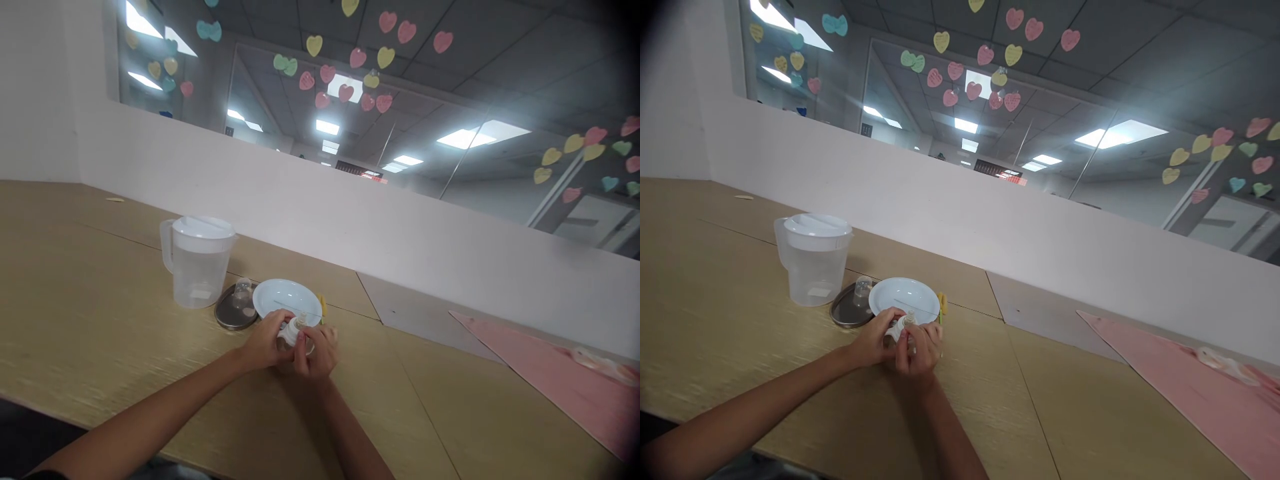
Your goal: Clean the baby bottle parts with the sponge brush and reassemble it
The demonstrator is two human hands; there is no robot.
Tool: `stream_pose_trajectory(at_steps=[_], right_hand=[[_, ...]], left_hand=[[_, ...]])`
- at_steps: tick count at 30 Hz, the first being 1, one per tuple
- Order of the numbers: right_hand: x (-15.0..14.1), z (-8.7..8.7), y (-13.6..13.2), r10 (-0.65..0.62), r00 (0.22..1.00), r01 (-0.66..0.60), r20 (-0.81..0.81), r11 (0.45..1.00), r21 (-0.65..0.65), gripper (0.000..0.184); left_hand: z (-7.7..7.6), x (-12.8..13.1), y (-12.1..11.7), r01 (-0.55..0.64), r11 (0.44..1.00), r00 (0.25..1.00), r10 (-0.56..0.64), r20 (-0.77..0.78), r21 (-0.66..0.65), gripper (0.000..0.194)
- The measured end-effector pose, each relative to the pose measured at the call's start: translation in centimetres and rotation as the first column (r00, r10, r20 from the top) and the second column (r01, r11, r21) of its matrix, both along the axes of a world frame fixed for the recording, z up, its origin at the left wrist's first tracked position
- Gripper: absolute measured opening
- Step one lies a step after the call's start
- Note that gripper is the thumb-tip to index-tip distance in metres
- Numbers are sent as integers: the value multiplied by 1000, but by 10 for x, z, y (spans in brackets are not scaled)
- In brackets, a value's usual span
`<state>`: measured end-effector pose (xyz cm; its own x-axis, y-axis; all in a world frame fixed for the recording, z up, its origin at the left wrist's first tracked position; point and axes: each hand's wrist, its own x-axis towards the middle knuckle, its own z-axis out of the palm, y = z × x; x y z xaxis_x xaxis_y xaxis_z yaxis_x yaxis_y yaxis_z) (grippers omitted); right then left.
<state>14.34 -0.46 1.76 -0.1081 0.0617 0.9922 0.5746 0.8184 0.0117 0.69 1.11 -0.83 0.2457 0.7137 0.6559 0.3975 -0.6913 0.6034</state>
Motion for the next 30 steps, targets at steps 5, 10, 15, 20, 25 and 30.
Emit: stream_pose_trajectory(at_steps=[5,10,15,20,25,30], right_hand=[[3,-7,3,16,988,-48,-155,977,-207,8],[13,-14,17,104,944,-230,-313,889,-396,24],[21,-19,27,284,939,-344,-196,767,-541,37],[21,-14,25,266,959,-271,-93,778,-567,40],[20,-3,22,226,970,-142,88,822,-552,41],[21,-1,20,302,944,-174,134,800,-573,45]], left_hand=[[0,1,2,-21,1000,999,20,-37,-14,44],[-1,1,4,-33,999,997,32,-66,-13,50],[0,1,3,-2,999,1000,1,-10,-53,62],[-1,2,2,15,993,999,-9,47,-121,66],[-3,2,4,30,988,999,-24,46,-151,72],[-1,1,5,50,991,998,-46,36,-121,72]])
